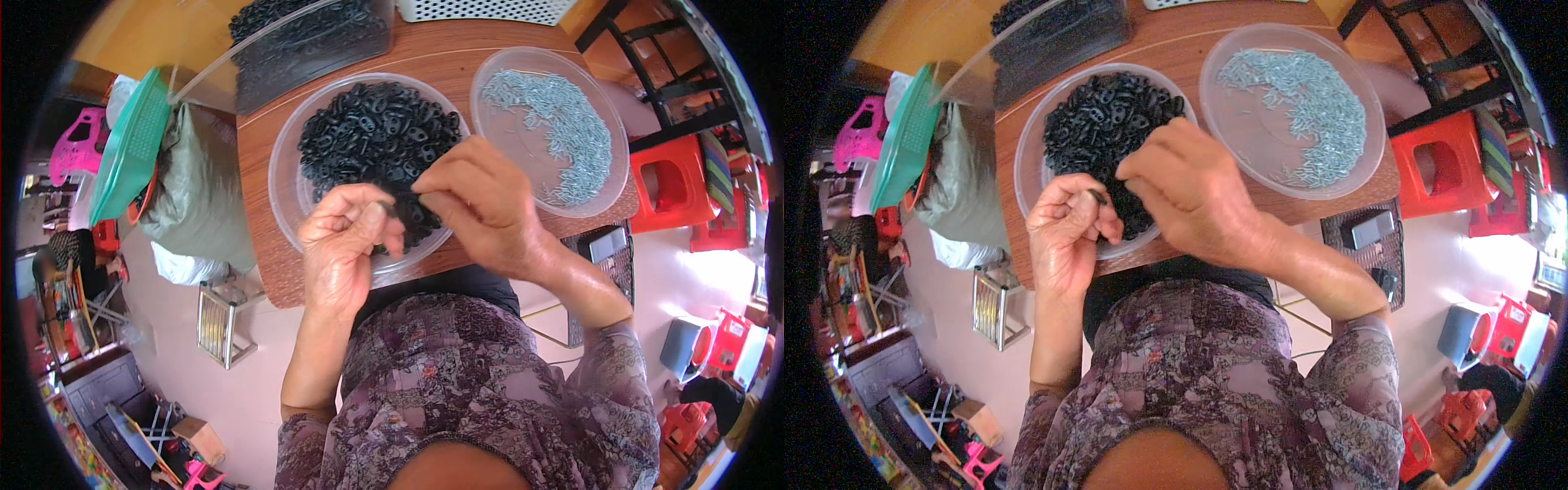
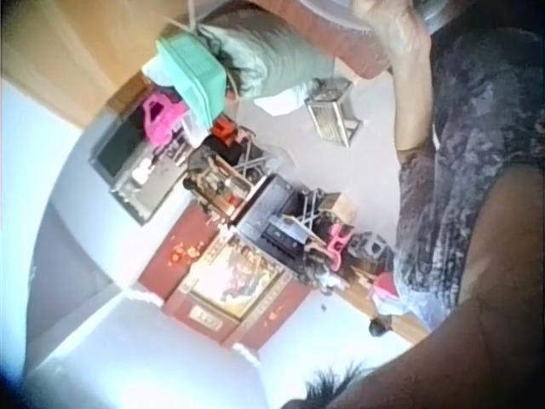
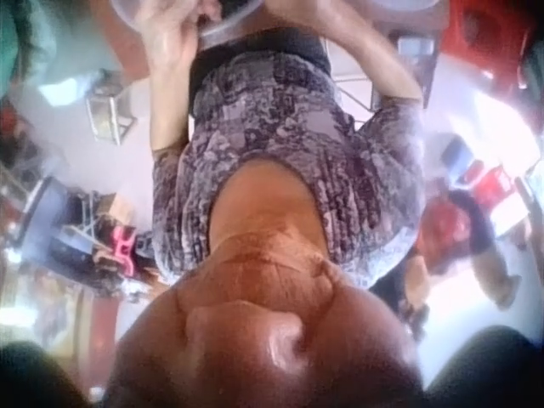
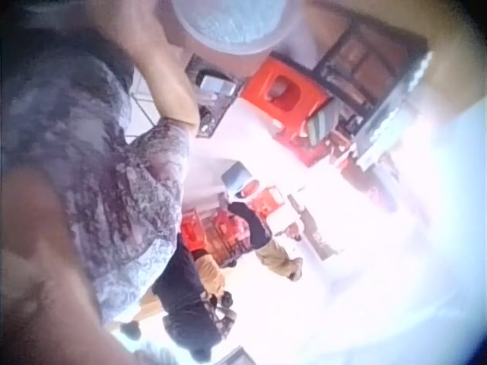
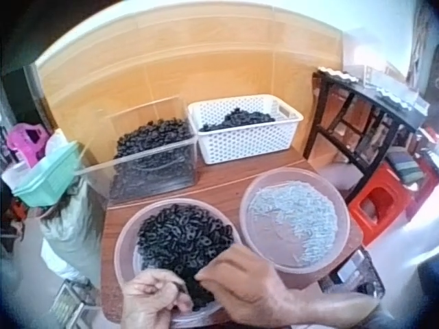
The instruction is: The person assembles plastic cord locks by hand, picking metal springs from a tray and plastic pieces from a bowl and fitting them together.
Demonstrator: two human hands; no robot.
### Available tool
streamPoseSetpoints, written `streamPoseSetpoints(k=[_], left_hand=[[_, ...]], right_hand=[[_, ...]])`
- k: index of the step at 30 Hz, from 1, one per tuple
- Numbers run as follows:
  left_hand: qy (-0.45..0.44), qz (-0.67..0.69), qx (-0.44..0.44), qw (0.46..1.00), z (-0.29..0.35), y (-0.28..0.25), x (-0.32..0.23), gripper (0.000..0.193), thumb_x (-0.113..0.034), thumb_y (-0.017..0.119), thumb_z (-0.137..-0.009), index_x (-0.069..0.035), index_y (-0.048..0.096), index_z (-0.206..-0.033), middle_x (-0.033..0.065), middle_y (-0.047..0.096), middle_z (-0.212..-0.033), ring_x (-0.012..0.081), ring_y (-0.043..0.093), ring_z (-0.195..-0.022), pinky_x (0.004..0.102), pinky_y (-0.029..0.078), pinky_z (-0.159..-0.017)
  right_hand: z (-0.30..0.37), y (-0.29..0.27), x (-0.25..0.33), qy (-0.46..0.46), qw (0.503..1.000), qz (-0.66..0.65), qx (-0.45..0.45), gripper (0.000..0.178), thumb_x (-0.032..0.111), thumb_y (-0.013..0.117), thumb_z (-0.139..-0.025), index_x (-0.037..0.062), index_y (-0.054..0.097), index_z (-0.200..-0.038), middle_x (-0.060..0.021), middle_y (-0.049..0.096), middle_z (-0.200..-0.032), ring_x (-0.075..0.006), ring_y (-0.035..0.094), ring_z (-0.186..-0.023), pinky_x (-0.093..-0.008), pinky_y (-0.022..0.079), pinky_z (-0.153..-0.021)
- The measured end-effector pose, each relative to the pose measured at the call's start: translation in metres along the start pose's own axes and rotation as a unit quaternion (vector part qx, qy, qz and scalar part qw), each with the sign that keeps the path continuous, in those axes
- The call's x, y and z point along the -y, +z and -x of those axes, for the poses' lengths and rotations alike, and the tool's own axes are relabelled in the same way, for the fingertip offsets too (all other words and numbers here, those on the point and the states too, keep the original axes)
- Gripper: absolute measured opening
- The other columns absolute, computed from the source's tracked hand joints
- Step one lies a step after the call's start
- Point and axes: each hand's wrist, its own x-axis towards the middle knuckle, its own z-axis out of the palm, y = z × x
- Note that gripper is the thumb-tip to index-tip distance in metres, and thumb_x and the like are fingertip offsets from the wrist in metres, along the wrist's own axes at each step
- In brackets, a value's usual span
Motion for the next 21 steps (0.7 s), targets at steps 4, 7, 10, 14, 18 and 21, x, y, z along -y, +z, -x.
streamPoseSetpoints(k=[4,7,10,14,18,21], left_hand=[[0.025,0.007,-0.026,0.999,0.000,0.001,0.002,0.013,-0.006,0.058,-0.082,0.004,0.056,-0.090,0.0115,0.061,-0.072,0.0153,0.057,-0.056,0.0257,0.047,-0.050],[0.026,0.002,-0.073,0.997,0.003,0.004,0.002,0.013,-0.004,0.057,-0.082,0.005,0.058,-0.091,0.0105,0.060,-0.071,0.0145,0.056,-0.056,0.0248,0.047,-0.052],[0.054,-0.022,-0.115,0.992,0.005,0.012,0.004,0.014,-0.002,0.056,-0.083,0.007,0.059,-0.093,0.0091,0.060,-0.072,0.0137,0.056,-0.057,0.0241,0.047,-0.055],[0.068,-0.061,-0.138,0.986,0.010,0.017,-0.002,0.015,0.000,0.054,-0.083,0.008,0.059,-0.095,0.0090,0.060,-0.074,0.0137,0.057,-0.060,0.0241,0.047,-0.058],[0.064,-0.063,-0.107,0.990,0.008,0.013,-0.002,0.017,0.000,0.054,-0.083,0.008,0.057,-0.097,0.0106,0.061,-0.078,0.0142,0.058,-0.062,0.0247,0.049,-0.058],[0.038,-0.044,-0.099,0.993,0.006,0.006,0.001,0.018,-0.001,0.055,-0.083,0.008,0.057,-0.098,0.0109,0.061,-0.079,0.0144,0.058,-0.061,0.0250,0.049,-0.057]], right_hand=[[0.002,0.028,0.002,-0.022,1.000,-0.011,0.006,0.017,-0.006,0.061,-0.066,0.0022,0.060,-0.080,-0.0088,0.055,-0.075,-0.0238,0.050,-0.067,-0.0312,0.041,-0.057],[0.003,0.035,0.004,-0.097,0.993,0.070,-0.001,0.014,0.005,0.057,-0.060,0.0031,0.053,-0.073,-0.0080,0.046,-0.070,-0.0240,0.044,-0.065,-0.0329,0.040,-0.054],[0.004,0.036,0.009,-0.099,0.987,0.120,0.038,0.013,0.005,0.057,-0.058,0.0029,0.050,-0.070,-0.0088,0.043,-0.070,-0.0240,0.043,-0.065,-0.0330,0.039,-0.055],[0.002,0.038,0.008,-0.128,0.982,0.139,0.023,0.014,0.006,0.056,-0.057,0.0032,0.049,-0.069,-0.0097,0.042,-0.071,-0.0241,0.042,-0.064,-0.0329,0.039,-0.055],[-0.001,0.036,0.008,-0.091,0.992,0.085,0.015,0.013,0.003,0.057,-0.059,0.0033,0.052,-0.071,-0.0078,0.045,-0.069,-0.0245,0.044,-0.065,-0.0336,0.039,-0.056],[-0.001,0.030,0.003,-0.026,0.999,0.001,0.025,0.015,-0.002,0.058,-0.065,0.0022,0.056,-0.080,-0.0072,0.049,-0.073,-0.0229,0.046,-0.066,-0.0312,0.040,-0.057]])
